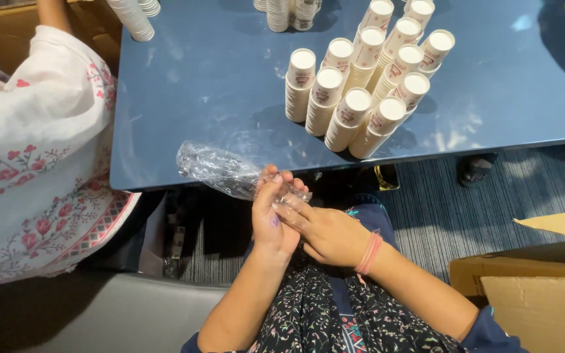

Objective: The recorder is packaging stacks of paper cups into clear plastic sleeves.

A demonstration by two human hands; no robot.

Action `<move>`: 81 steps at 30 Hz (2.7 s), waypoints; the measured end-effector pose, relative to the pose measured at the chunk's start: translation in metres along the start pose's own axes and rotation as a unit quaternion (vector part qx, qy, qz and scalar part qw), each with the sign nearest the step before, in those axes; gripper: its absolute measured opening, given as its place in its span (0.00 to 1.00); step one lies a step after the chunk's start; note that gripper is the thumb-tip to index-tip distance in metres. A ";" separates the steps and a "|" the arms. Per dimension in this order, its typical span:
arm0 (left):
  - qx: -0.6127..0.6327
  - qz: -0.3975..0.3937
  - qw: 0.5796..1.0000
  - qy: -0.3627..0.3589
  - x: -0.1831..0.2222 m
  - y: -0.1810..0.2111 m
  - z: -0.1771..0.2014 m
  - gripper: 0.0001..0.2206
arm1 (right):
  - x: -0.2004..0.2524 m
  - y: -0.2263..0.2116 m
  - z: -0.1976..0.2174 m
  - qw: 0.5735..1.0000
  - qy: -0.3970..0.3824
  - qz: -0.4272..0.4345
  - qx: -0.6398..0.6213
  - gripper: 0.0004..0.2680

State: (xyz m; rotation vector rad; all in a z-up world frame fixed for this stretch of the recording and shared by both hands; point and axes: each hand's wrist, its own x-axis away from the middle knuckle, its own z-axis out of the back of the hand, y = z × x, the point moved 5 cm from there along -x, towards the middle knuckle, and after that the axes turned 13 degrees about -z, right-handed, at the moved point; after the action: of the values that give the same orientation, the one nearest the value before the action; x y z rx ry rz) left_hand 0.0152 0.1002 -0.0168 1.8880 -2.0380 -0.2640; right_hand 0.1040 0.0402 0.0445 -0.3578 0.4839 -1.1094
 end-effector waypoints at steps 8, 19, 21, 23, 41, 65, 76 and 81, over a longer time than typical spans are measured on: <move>0.000 -0.010 0.997 0.072 -0.031 0.014 0.016 0.10 | 0.022 0.046 0.026 0.963 0.243 -0.112 -0.031 0.23; 0.130 0.148 0.980 0.015 -0.024 -0.011 -0.005 0.04 | 0.009 0.138 0.015 0.846 0.432 -0.300 -0.083 0.34; 0.145 0.192 0.971 0.009 -0.019 -0.016 -0.006 0.03 | 0.009 0.145 0.016 0.834 0.448 -0.299 -0.120 0.34; 0.149 0.205 0.967 0.002 -0.017 -0.020 -0.010 0.03 | 0.009 0.151 0.015 0.839 0.443 -0.305 -0.082 0.34; 0.145 0.257 0.955 0.010 -0.005 -0.053 -0.023 0.06 | 0.072 0.145 0.023 0.864 0.444 -0.209 -0.114 0.30; -0.203 0.001 0.960 -0.192 0.054 -0.073 -0.033 0.19 | 0.119 0.050 0.007 0.941 0.205 -0.204 -0.175 0.29; -0.269 0.069 0.921 -0.272 0.064 -0.086 -0.003 0.21 | 0.126 0.070 -0.019 0.897 0.289 -0.165 -0.290 0.26; -0.287 0.022 0.879 -0.379 0.059 -0.057 -0.042 0.47 | 0.133 0.076 -0.022 0.857 0.323 -0.118 -0.385 0.27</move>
State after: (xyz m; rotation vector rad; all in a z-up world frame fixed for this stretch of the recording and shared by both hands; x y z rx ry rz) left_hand 0.0805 0.0409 0.0086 1.4549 -2.0603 -1.6125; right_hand 0.1978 -0.0509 -0.0374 -0.7594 1.5374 -1.2280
